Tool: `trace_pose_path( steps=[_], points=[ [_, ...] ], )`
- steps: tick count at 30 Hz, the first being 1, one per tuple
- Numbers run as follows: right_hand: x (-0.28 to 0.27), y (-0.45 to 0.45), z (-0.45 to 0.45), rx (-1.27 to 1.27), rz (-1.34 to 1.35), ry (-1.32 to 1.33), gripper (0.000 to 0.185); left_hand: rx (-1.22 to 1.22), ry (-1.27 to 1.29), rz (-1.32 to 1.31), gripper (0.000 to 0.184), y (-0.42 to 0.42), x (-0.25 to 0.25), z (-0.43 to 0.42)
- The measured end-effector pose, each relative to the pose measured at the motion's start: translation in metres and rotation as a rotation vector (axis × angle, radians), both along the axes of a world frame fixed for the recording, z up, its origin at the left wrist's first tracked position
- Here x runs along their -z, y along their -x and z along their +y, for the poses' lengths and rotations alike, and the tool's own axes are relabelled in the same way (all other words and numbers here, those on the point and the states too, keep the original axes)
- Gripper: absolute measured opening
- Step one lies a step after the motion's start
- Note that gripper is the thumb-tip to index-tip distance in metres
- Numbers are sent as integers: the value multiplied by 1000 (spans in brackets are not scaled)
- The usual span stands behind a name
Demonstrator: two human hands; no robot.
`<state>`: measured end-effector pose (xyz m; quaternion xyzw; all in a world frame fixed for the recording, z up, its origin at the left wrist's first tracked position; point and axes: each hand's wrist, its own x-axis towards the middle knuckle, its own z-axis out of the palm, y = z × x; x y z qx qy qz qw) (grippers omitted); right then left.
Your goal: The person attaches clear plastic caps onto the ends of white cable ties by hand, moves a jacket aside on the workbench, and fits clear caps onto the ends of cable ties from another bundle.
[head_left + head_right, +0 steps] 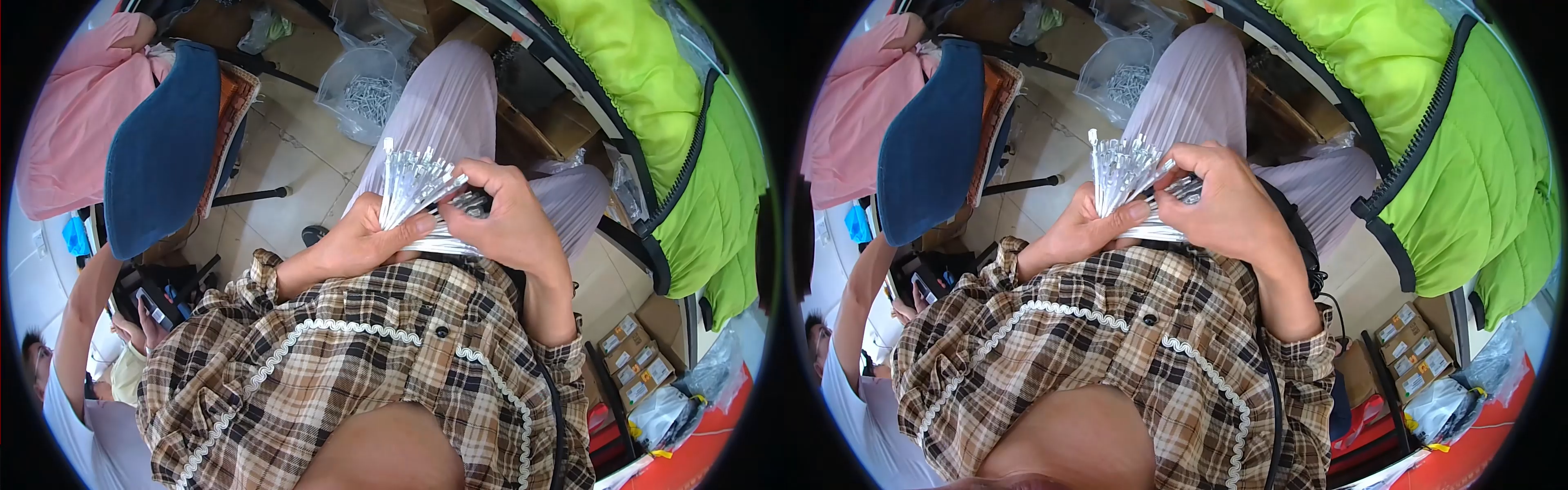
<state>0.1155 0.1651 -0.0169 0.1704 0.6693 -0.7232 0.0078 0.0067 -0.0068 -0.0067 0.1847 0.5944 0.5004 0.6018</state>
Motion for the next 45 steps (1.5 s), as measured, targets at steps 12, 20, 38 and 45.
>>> trace_pose_path(
  steps=[12,20,38,45],
  points=[
    [-1,-8,-2,42,-28,-254,15,10,-42,49,27,-1,1,0],
    [-9,-3,0,37,-104,109,12,46,-49,43,28,-2,2,1],
    [3,-13,6,141,73,107,10,36,-36,100,32,-1,-1,0],
    [-8,-8,7,-129,-90,4,12,18,-32,75,31,-3,2,0]
  ],
)
